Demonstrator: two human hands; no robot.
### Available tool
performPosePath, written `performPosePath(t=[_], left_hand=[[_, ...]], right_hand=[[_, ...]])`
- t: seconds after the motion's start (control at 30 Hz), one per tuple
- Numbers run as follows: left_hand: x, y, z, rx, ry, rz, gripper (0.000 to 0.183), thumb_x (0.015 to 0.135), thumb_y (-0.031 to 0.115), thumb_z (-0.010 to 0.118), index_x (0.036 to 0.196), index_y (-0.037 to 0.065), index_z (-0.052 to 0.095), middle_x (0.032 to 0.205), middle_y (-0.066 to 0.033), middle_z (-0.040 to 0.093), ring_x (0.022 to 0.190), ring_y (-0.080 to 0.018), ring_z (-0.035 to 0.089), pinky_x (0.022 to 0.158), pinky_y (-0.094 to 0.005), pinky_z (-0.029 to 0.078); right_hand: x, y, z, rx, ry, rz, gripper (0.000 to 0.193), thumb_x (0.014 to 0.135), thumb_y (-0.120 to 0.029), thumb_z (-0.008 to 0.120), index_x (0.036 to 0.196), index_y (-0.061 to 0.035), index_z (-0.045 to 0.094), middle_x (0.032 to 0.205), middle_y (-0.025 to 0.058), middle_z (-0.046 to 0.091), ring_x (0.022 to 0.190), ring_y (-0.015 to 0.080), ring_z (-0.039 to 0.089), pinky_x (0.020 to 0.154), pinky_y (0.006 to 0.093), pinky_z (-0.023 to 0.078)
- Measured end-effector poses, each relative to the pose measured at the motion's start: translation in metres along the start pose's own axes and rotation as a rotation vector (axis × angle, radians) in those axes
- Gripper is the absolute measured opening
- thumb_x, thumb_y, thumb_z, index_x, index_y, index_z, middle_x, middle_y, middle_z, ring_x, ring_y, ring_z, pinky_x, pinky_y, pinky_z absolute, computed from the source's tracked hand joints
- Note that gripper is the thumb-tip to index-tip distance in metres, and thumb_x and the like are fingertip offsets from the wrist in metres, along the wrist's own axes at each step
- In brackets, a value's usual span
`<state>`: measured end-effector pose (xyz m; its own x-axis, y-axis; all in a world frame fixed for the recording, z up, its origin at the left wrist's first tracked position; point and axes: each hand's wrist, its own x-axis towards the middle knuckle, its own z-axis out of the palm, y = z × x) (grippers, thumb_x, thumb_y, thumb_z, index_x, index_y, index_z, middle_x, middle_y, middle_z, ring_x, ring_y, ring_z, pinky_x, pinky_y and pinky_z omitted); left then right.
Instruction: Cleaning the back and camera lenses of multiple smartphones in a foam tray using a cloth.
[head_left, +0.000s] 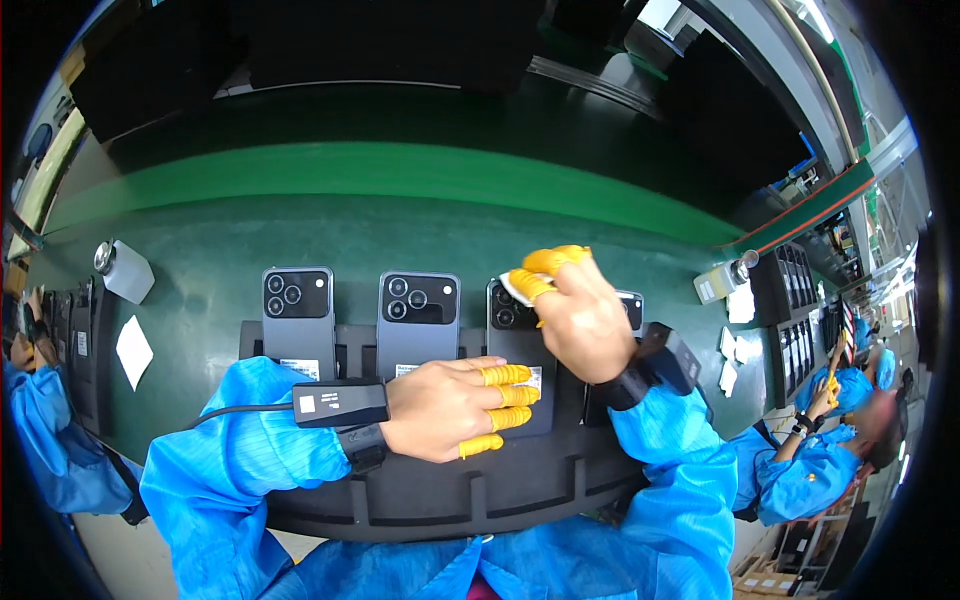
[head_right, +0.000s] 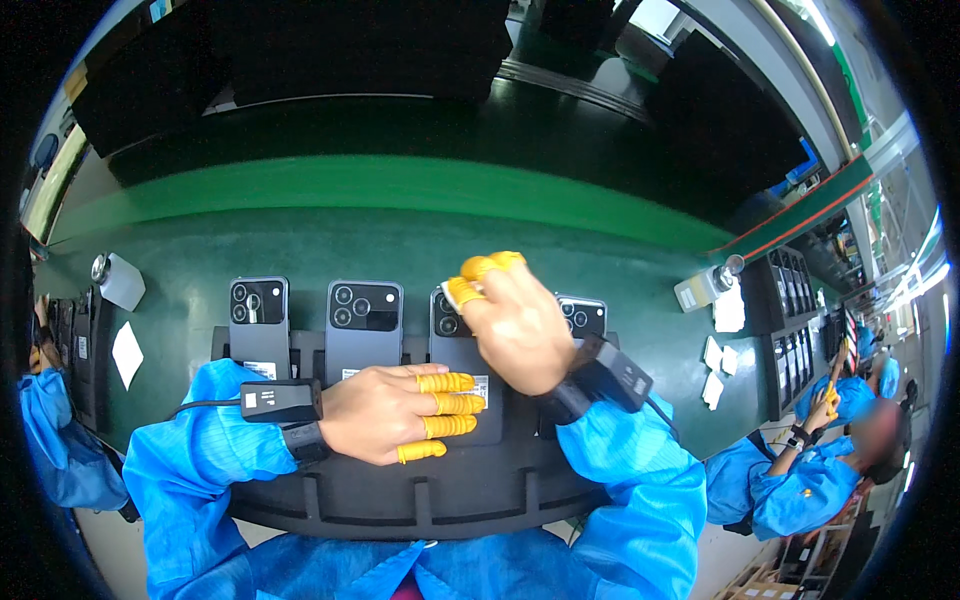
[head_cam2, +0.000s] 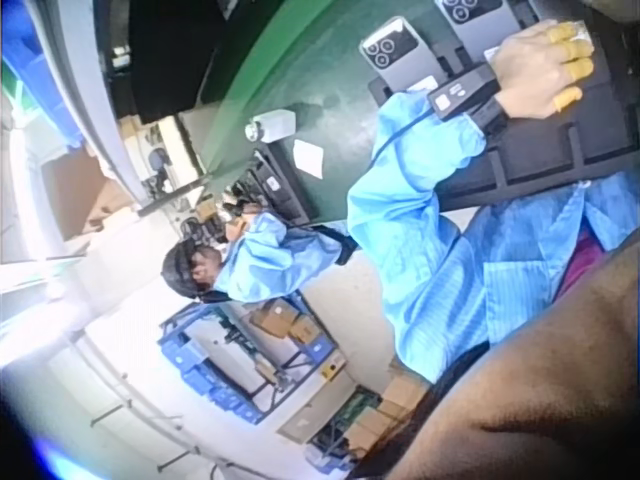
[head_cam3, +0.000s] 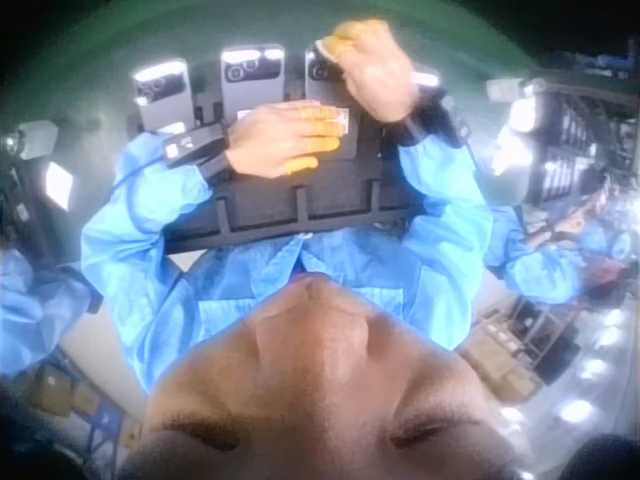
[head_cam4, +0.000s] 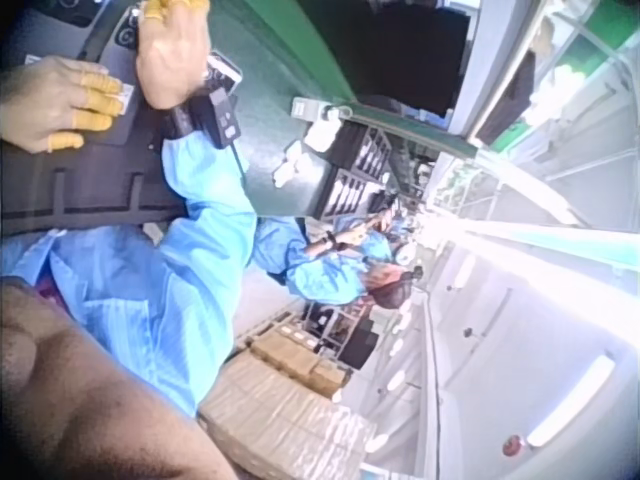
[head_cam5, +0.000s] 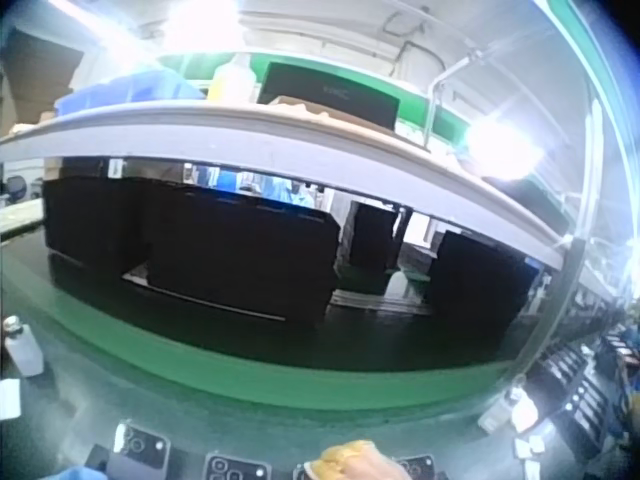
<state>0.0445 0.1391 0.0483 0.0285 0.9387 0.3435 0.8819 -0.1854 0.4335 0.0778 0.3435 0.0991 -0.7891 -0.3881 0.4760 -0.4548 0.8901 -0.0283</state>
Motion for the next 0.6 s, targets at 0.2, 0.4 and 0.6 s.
performPosePath(t=[0.2,0.4,0.6], left_hand=[[-0.002,-0.001,0.001,0.009,0.007,-0.003,0.036,0.089,0.03,0.061,0.12,0.012,0.064,0.132,-0.0075,0.057,0.123,-0.0232,0.054,0.11,-0.0403,0.039],[0.0,0.001,-0.003,0.008,-0.024,-0.015,0.035,0.089,0.029,0.061,0.119,0.012,0.064,0.13,-0.007,0.058,0.123,-0.0222,0.053,0.11,-0.04,0.039],[0.0,-0.001,0.0,0.032,0.004,-0.002,0.035,0.088,0.028,0.061,0.12,0.014,0.064,0.13,-0.007,0.058,0.122,-0.0217,0.054,0.11,-0.0395,0.039]], right_hand=[[-0.007,0.005,0.002,-0.084,-0.134,-0.111,0.021,0.068,-0.01,0.062,0.086,0.0012,0.066,0.094,0.0137,0.058,0.092,0.0299,0.057,0.083,0.0372,0.05],[-0.017,0.013,-0.028,-0.143,-0.134,0.061,0.024,0.065,-0.002,0.062,0.088,0.0006,0.067,0.095,0.0135,0.06,0.09,0.0316,0.057,0.081,0.0375,0.05],[0.001,-0.002,0.001,0.007,0.033,-0.067,0.026,0.067,-0.006,0.063,0.092,0.0007,0.068,0.096,0.0132,0.06,0.09,0.0293,0.058,0.079,0.0351,0.05]])
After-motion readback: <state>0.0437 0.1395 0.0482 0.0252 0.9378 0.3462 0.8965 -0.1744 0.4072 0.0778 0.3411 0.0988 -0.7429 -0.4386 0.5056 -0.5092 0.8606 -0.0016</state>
